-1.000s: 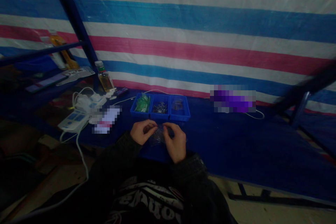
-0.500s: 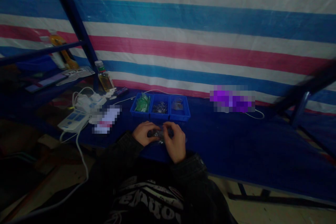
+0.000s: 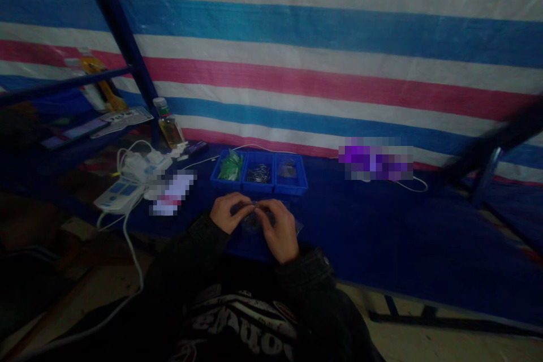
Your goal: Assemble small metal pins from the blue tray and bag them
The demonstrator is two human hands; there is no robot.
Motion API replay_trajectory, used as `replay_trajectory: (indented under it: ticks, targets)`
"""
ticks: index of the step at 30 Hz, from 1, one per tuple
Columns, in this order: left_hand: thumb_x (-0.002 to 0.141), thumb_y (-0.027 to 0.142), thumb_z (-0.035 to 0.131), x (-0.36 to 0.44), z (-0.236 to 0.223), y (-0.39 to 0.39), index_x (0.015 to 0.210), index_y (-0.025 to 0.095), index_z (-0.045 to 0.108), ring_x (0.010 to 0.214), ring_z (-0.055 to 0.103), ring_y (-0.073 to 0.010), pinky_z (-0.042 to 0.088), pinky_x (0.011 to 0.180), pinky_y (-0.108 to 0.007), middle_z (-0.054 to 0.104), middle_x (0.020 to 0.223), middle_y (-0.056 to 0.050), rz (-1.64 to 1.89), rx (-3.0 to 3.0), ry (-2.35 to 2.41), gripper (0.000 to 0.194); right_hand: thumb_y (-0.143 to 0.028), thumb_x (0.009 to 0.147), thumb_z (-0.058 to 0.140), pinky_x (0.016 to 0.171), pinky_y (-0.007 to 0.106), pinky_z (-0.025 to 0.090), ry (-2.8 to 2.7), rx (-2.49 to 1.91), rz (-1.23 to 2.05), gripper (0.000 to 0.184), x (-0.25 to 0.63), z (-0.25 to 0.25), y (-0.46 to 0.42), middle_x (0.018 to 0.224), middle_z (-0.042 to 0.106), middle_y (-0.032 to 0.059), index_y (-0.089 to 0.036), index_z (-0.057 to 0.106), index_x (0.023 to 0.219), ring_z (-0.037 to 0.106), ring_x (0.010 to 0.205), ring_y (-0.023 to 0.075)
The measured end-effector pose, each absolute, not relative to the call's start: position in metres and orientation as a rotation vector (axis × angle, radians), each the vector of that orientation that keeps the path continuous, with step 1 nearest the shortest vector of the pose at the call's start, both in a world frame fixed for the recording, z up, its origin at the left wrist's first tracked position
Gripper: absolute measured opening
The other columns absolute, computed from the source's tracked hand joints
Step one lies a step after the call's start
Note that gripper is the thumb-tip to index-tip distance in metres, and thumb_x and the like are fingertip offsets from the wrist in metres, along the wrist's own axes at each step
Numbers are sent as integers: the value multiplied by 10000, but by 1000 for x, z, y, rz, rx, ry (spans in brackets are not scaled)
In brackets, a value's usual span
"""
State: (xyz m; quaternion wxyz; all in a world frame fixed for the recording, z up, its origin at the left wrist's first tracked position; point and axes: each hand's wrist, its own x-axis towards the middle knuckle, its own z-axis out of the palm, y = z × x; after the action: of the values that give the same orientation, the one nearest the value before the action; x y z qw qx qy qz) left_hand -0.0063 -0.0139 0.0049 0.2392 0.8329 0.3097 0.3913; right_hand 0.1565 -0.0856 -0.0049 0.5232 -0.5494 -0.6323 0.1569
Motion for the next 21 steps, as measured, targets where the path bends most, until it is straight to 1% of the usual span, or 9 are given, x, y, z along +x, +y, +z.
replay_trajectory:
  ticks: [3,7,9,14,21]
  targets:
    - [880,322,640,-6,4,-14,810,158,679,721,633,-152,484,716,-263,690,769,-35,1089,2249,823,183,-227,914,568,794,325,470,-1504,-1306,347,114,157,-5,-86,888,690,32,-216,678,887,630,855,198]
    - [877,317,647,-6,4,-16,878,149,687,724,641,-149,497,704,-253,699,804,-46,1072,2227,772,173,-208,900,583,739,309,463,-1499,-1281,329,127,158,-5,-88,807,672,15,-217,666,805,622,779,185]
    - [874,308,651,-5,5,-17,893,145,689,728,643,-148,501,703,-248,704,817,-50,1077,2217,756,168,-211,905,576,730,306,464,-1506,-1276,331,140,158,-4,-88,803,672,17,-215,670,802,622,769,183]
    - [850,280,676,-5,6,-17,905,148,684,718,639,-140,504,700,-239,711,820,-44,1112,2207,760,143,-206,926,529,762,308,471,-1514,-1285,345,176,158,-4,-88,860,693,30,-214,695,870,637,816,188]
    - [826,305,699,-6,7,-19,877,157,652,677,619,-129,491,669,-230,692,781,-26,1107,2164,813,164,-207,908,546,692,296,435,-1519,-1337,295,147,156,-1,-89,761,648,11,-205,651,804,598,720,173]
